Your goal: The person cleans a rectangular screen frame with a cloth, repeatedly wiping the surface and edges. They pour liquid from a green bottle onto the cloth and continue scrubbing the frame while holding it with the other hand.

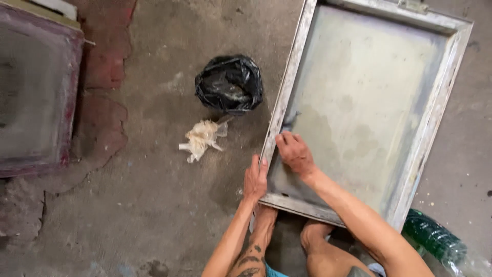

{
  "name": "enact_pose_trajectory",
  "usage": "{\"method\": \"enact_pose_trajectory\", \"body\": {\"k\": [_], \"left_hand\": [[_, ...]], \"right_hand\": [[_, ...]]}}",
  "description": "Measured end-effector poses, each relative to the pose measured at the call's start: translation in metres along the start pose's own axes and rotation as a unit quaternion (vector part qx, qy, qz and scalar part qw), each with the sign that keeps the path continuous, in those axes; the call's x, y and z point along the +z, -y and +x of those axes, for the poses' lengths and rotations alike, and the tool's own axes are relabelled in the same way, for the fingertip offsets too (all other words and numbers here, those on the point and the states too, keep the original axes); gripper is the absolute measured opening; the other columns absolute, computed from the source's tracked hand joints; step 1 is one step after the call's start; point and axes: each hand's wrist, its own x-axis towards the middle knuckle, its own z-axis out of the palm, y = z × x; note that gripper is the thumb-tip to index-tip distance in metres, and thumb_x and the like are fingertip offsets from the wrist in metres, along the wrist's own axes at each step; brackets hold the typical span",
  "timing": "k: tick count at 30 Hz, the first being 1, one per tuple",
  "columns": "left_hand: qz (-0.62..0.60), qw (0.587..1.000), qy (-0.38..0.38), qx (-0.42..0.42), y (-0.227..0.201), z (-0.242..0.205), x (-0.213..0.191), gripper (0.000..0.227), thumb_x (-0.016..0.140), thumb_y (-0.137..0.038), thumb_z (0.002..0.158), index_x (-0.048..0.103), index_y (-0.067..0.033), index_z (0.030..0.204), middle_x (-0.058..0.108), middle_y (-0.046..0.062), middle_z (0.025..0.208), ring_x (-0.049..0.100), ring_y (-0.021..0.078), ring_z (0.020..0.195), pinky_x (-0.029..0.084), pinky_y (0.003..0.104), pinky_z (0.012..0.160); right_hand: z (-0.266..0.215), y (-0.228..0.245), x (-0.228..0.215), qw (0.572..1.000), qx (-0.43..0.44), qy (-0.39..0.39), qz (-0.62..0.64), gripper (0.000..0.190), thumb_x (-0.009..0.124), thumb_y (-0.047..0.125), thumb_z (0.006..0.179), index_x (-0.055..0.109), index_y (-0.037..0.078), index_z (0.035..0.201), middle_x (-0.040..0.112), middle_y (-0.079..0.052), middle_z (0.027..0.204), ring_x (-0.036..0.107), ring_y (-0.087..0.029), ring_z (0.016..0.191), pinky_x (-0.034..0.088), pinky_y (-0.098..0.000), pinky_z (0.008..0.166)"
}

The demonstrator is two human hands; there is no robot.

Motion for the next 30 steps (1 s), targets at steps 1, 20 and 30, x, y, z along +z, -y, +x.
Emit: {"method": "enact_pose_trajectory", "body": {"k": [1, 20, 30], "left_hand": [[-0.001, 1.000, 0.000, -0.005, -0.002, 0.000, 0.000, 0.075, 0.035, -0.067, 0.104, 0.059, 0.0005, 0.124, 0.057, 0.014, 0.072, 0.048, 0.0184, 0.063, 0.038, 0.037, 0.057], [0.009, 1.000, 0.021, 0.005, -0.019, -0.005, -0.010, 0.071, 0.032, -0.063, 0.103, 0.055, -0.0002, 0.125, 0.061, 0.033, 0.093, 0.062, 0.0478, 0.087, 0.044, 0.053, 0.078], [-0.021, 0.999, 0.018, 0.017, -0.001, -0.002, -0.003, 0.067, 0.033, -0.063, 0.105, 0.059, -0.0022, 0.118, 0.053, 0.022, 0.067, 0.052, 0.0320, 0.061, 0.036, 0.044, 0.058]], "right_hand": [[0.008, -0.016, 0.012, 1.000, -0.001, 0.004, 0.003, 0.012, 0.052, 0.006, 0.098, 0.061, 0.010, 0.092, 0.052, -0.005, 0.084, 0.058, -0.021, 0.072, 0.047, -0.0305, 0.064], [-0.014, 0.018, 0.004, 0.997, 0.075, 0.010, -0.020, 0.008, 0.051, 0.010, 0.101, 0.058, 0.009, 0.097, 0.047, -0.001, 0.079, 0.052, -0.018, 0.058, 0.045, -0.0315, 0.062], [0.027, -0.005, 0.009, 0.994, 0.110, -0.006, -0.022, 0.005, 0.055, 0.010, 0.100, 0.057, 0.005, 0.099, 0.044, -0.002, 0.077, 0.048, -0.020, 0.052, 0.042, -0.0359, 0.059]]}}
